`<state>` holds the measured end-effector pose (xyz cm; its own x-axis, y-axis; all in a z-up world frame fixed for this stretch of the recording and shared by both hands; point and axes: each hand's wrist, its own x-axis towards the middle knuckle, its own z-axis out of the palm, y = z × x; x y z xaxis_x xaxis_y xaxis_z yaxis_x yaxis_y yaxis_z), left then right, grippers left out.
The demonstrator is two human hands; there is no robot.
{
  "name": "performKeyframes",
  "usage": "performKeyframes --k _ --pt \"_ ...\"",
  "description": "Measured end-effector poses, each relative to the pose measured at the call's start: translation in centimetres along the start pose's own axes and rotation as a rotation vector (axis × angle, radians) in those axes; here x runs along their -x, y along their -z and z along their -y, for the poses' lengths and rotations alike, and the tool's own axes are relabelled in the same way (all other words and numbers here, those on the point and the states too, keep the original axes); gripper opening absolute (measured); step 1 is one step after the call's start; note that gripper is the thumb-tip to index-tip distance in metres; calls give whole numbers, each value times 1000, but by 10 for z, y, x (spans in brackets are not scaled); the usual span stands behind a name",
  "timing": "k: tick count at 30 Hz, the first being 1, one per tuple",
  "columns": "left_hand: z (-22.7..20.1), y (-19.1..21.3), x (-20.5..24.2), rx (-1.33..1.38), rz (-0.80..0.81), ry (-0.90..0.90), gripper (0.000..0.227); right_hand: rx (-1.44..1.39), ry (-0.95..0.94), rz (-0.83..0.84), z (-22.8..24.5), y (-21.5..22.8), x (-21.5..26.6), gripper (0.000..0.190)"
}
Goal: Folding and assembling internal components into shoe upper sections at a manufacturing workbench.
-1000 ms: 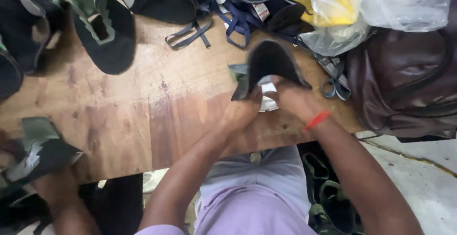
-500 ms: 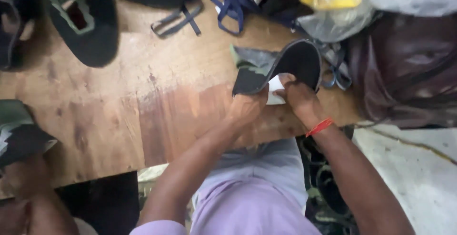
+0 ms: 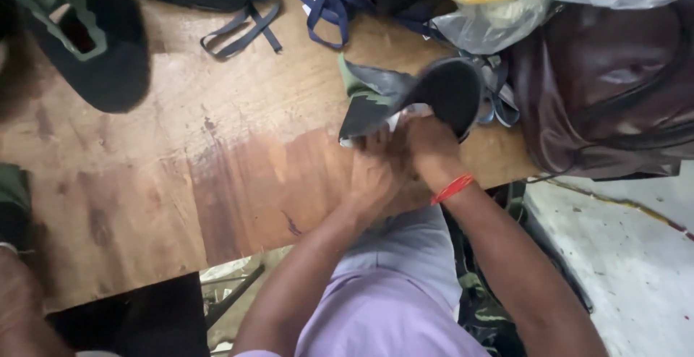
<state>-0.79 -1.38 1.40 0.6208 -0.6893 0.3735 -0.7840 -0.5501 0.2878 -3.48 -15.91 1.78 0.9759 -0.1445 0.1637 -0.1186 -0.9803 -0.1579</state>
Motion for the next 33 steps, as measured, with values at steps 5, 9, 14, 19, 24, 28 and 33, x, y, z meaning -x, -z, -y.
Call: performKeyframes --k 5,9,14,19,24,28,33 --pt "2 -17 8 -63 1 106 56 98 207 5 38 26 -22 14" --pt "1 1 -8 20 -10 137 53 299 494 286 -59 -52 -88 22" --pt "-2 22 -14 94 65 180 57 250 436 301 -108 -116 -117 41" --pt "0 8 -15 97 53 184 63 -157 153 349 -143 -149 -119 56" --pt "7 9 -9 171 65 168 56 196 369 599 -85 -115 -94 38" --pt "2 13 -11 122 129 170 48 742 753 815 -58 -87 -77 36" --pt "20 -61 -14 167 -92 51 42 463 496 427 -84 -93 -50 23"
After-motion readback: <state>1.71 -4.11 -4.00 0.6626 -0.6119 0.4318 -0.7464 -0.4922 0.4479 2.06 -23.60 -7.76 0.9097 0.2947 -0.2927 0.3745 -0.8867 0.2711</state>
